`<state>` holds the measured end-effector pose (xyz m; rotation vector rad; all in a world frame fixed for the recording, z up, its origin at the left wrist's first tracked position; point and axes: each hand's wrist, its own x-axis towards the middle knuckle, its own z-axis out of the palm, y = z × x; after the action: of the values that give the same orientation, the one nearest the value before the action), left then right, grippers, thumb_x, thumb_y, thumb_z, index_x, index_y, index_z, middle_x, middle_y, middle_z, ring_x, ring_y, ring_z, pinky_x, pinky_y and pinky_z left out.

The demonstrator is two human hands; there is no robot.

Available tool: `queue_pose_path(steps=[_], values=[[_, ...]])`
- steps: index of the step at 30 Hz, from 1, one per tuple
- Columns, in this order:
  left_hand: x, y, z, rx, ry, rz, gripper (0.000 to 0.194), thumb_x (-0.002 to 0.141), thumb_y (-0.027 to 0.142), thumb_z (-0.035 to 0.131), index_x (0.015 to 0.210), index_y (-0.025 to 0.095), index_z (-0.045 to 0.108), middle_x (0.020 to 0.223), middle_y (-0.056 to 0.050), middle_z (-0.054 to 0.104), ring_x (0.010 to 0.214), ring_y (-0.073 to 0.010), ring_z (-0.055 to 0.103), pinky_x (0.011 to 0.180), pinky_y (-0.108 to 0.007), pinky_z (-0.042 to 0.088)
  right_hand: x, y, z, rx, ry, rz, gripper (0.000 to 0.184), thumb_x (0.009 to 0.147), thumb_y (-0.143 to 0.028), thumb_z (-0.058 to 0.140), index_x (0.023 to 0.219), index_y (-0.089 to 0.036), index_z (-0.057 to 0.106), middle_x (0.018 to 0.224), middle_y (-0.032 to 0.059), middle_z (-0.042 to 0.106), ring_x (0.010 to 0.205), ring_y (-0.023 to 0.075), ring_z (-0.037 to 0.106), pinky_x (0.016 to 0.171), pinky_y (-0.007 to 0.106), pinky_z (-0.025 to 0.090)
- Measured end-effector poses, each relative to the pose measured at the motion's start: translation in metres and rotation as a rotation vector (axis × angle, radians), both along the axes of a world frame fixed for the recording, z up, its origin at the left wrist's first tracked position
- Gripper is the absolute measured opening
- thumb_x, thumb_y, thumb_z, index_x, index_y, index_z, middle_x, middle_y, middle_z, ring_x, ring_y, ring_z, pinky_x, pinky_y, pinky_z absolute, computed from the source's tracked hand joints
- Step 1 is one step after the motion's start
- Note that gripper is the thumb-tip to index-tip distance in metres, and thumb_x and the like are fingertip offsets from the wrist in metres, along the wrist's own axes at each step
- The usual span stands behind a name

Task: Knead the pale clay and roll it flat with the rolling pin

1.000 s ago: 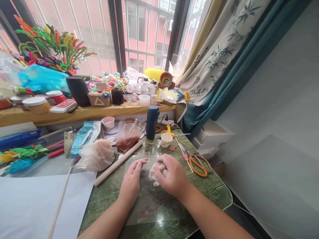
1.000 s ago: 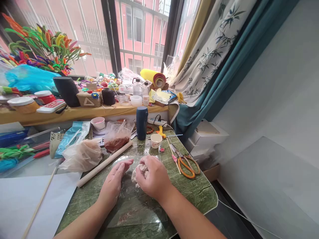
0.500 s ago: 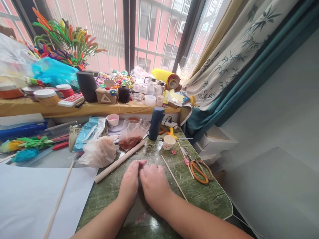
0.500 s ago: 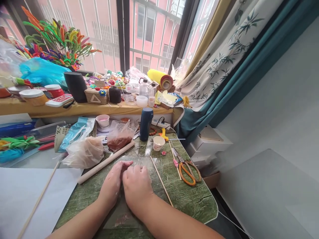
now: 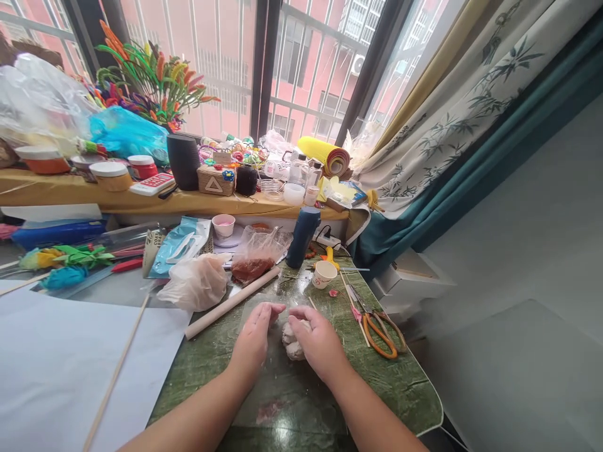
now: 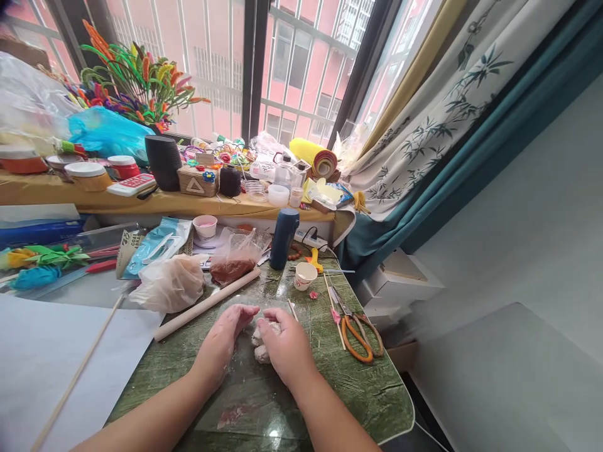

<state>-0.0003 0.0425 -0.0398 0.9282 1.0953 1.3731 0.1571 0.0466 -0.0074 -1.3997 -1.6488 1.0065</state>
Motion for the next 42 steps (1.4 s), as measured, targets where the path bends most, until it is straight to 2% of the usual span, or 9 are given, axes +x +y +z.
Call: queue_pose_path(steps=[3, 6, 12, 16, 20, 26, 31, 36, 42], values=[[0.0, 0.001, 0.001, -0.018, -0.103, -0.032, 0.042, 0.088, 0.06, 0.063, 0.094, 0.02, 0.073, 0.111, -0.011, 0.074, 0.118, -0.0298, 0.065, 0.115, -0.047, 0.043, -0.005, 0.006, 0.0, 0.03, -0.04, 0.035, 0.023, 0.087, -0.039, 0.064, 0.082, -0.019, 0.075, 0.081, 0.0067, 0.076, 0.077, 0.0232, 0.069, 0.075, 0.036, 0.054], [0.0, 0.003, 0.001, -0.055, -0.252, 0.018, 0.039, 0.085, 0.058, 0.068, 0.088, 0.019, 0.073, 0.103, -0.01, 0.075, 0.113, -0.0286, 0.067, 0.113, -0.046, 0.045, 0.005, 0.007, 0.027, 0.025, -0.036, 0.074, 0.023, 0.084, -0.037, 0.066, 0.074, -0.018, 0.074, 0.074, 0.0052, 0.074, 0.071, 0.0214, 0.067, 0.07, 0.033, 0.053], [0.003, 0.007, -0.002, -0.027, -0.353, 0.186, 0.034, 0.086, 0.053, 0.068, 0.083, 0.019, 0.071, 0.095, -0.006, 0.073, 0.108, -0.0246, 0.066, 0.112, -0.044, 0.046, 0.018, -0.005, 0.083, 0.235, -0.067, 0.018, 0.02, 0.086, -0.037, 0.066, 0.092, -0.021, 0.077, 0.098, 0.0066, 0.076, 0.089, 0.0229, 0.069, 0.078, 0.033, 0.052], [0.005, 0.008, -0.002, -0.047, -0.202, 0.155, 0.034, 0.088, 0.053, 0.064, 0.085, 0.02, 0.071, 0.097, -0.006, 0.072, 0.11, -0.0252, 0.065, 0.11, -0.041, 0.046, -0.007, 0.0, 0.039, 0.248, -0.308, 0.163, 0.009, 0.076, -0.022, 0.062, 0.07, -0.02, 0.069, 0.072, 0.0031, 0.067, 0.072, 0.0207, 0.062, 0.069, 0.033, 0.048], [0.004, 0.006, 0.003, -0.064, -0.021, 0.103, 0.037, 0.091, 0.055, 0.057, 0.088, 0.02, 0.071, 0.099, -0.007, 0.073, 0.108, -0.0265, 0.066, 0.105, -0.04, 0.048, -0.02, 0.007, 0.001, 0.291, -0.368, 0.242, 0.007, 0.077, -0.019, 0.059, 0.073, -0.02, 0.065, 0.078, 0.0028, 0.065, 0.079, 0.0209, 0.061, 0.076, 0.034, 0.046], [0.002, 0.002, 0.016, -0.035, 0.194, -0.044, 0.035, 0.093, 0.054, 0.053, 0.09, 0.023, 0.069, 0.095, -0.004, 0.073, 0.098, -0.0259, 0.068, 0.09, -0.035, 0.052, -0.006, 0.003, 0.0, 0.285, -0.184, 0.187, 0.019, 0.092, -0.038, 0.058, 0.094, -0.023, 0.069, 0.096, 0.0047, 0.07, 0.096, 0.0233, 0.063, 0.088, 0.036, 0.048], [-0.007, -0.002, 0.024, 0.113, 0.559, -0.203, 0.029, 0.092, 0.048, 0.059, 0.103, 0.025, 0.073, 0.099, -0.006, 0.076, 0.096, -0.0286, 0.069, 0.086, -0.037, 0.051, 0.008, -0.012, -0.015, 0.004, 0.182, -0.205, 0.044, 0.104, -0.057, 0.036, 0.12, -0.025, 0.062, 0.127, 0.0087, 0.066, 0.119, 0.0263, 0.061, 0.105, 0.043, 0.047], [-0.012, -0.003, 0.031, 0.365, 0.761, -0.457, 0.053, 0.074, 0.034, 0.08, 0.126, 0.029, 0.068, 0.117, -0.008, 0.074, 0.107, -0.0329, 0.067, 0.095, -0.042, 0.051, 0.01, -0.041, -0.024, -0.068, 0.271, 0.005, 0.055, 0.1, -0.061, 0.048, 0.142, -0.027, 0.051, 0.144, 0.0086, 0.059, 0.136, 0.0265, 0.053, 0.116, 0.043, 0.04], [-0.005, -0.015, 0.036, 0.556, 0.787, -0.489, 0.061, 0.066, 0.027, 0.085, 0.125, 0.029, 0.067, 0.122, -0.01, 0.071, 0.113, -0.0344, 0.064, 0.101, -0.047, 0.049, 0.009, -0.046, -0.028, -0.044, 0.504, -0.065, 0.063, 0.093, -0.06, 0.061, 0.143, -0.024, 0.048, 0.147, 0.0149, 0.057, 0.137, 0.031, 0.055, 0.115, 0.049, 0.042]])
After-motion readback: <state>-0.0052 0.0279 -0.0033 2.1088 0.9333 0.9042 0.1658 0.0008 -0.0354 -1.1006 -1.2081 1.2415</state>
